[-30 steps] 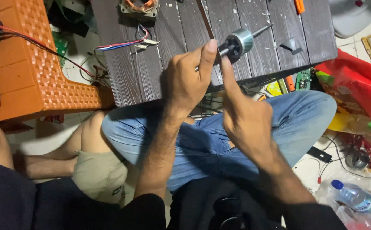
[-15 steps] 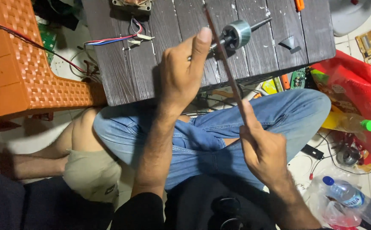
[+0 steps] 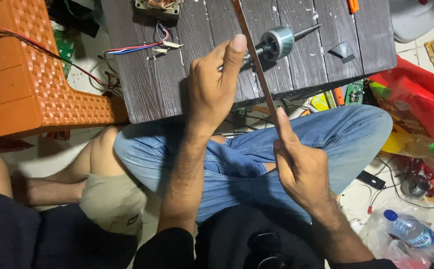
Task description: Using a handheld hacksaw blade to cut through the metal shaft of an electric motor on a repair bench.
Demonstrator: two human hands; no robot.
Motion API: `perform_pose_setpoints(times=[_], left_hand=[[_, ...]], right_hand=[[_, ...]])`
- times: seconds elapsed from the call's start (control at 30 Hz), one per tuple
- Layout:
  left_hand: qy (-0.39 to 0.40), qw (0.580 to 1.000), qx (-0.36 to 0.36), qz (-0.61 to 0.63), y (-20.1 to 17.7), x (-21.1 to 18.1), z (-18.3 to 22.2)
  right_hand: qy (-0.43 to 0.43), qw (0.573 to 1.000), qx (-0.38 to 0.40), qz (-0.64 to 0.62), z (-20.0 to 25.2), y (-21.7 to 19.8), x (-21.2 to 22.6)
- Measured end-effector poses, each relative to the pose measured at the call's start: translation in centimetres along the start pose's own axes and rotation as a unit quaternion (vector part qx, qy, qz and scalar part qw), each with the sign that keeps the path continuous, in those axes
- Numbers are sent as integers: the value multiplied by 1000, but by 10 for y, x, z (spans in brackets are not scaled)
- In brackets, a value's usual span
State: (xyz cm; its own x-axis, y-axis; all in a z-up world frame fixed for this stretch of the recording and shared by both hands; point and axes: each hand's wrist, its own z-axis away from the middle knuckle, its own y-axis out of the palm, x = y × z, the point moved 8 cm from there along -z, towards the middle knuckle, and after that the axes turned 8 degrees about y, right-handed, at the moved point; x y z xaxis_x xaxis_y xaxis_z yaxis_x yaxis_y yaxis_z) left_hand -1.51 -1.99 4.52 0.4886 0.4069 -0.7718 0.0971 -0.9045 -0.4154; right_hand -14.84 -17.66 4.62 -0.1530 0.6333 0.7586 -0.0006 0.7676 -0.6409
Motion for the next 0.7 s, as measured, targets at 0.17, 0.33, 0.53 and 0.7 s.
perform_pose_setpoints(times=[0.17, 0.33, 0.53, 0.7], left_hand=[[-13, 1000, 4, -6, 0, 0, -1], [3, 1000, -14, 14, -2, -3, -3], [12, 1000, -13, 12, -1, -1, -2], [24, 994, 14, -101, -9, -26, -3]], right_hand=[[4, 1000, 14, -14, 3, 3, -6], [13, 1000, 20, -8, 5, 3, -2], [27, 999, 19, 25, 16, 4, -7], [53, 997, 17, 52, -4, 3, 5]])
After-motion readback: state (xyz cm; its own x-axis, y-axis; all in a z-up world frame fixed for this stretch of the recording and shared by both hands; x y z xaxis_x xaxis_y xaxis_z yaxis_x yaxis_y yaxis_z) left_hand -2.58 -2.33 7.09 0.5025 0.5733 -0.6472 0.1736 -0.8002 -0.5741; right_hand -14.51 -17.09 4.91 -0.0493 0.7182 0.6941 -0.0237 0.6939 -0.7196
